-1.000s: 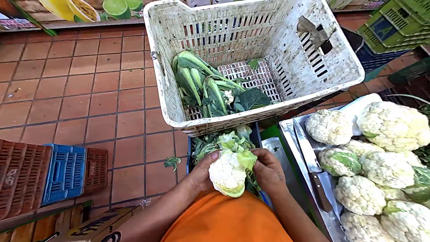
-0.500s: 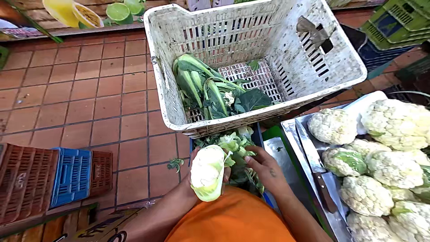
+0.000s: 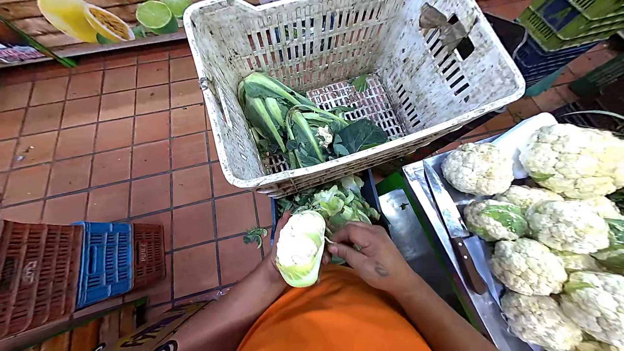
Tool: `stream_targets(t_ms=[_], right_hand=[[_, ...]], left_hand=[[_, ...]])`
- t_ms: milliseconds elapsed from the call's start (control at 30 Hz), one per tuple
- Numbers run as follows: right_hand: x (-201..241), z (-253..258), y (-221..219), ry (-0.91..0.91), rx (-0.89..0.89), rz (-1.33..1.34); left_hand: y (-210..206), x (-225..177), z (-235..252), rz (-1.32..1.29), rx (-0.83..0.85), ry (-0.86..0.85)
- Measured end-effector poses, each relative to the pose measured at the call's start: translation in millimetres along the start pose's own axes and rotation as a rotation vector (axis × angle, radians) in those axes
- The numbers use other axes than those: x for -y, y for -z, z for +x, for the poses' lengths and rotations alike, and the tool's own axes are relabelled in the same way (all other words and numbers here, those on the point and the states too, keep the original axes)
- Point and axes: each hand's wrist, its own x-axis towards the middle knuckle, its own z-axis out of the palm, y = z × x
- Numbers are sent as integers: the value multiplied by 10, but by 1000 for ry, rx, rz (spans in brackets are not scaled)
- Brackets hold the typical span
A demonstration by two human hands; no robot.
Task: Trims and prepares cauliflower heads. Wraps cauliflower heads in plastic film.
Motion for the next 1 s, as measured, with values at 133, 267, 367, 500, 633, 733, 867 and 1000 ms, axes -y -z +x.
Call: stream_targets(t_ms=[133, 267, 367, 500, 633, 733, 867, 1000], right_hand=[[23, -72, 111, 82, 160, 343], [-60, -86, 235, -331, 80, 100], [24, -1, 201, -534, 101, -283], [166, -46, 11, -190, -73, -376], [128, -17, -18, 48, -57, -475], [63, -13, -72, 98, -119, -527], [-40, -11, -78, 122, -180, -515], [-109, -14, -118, 141, -224, -541]], left_hand=[[155, 40, 26, -34, 42, -48], [230, 12, -11, -147, 73, -86], [270, 18, 12, -136, -3, -92], [137, -6, 112, -107, -286, -136], [45, -5, 206, -21, -414, -235], [20, -5, 195, 0, -509, -226], [-27, 33, 212, -28, -559, -238], [-27, 47, 232, -52, -594, -239]])
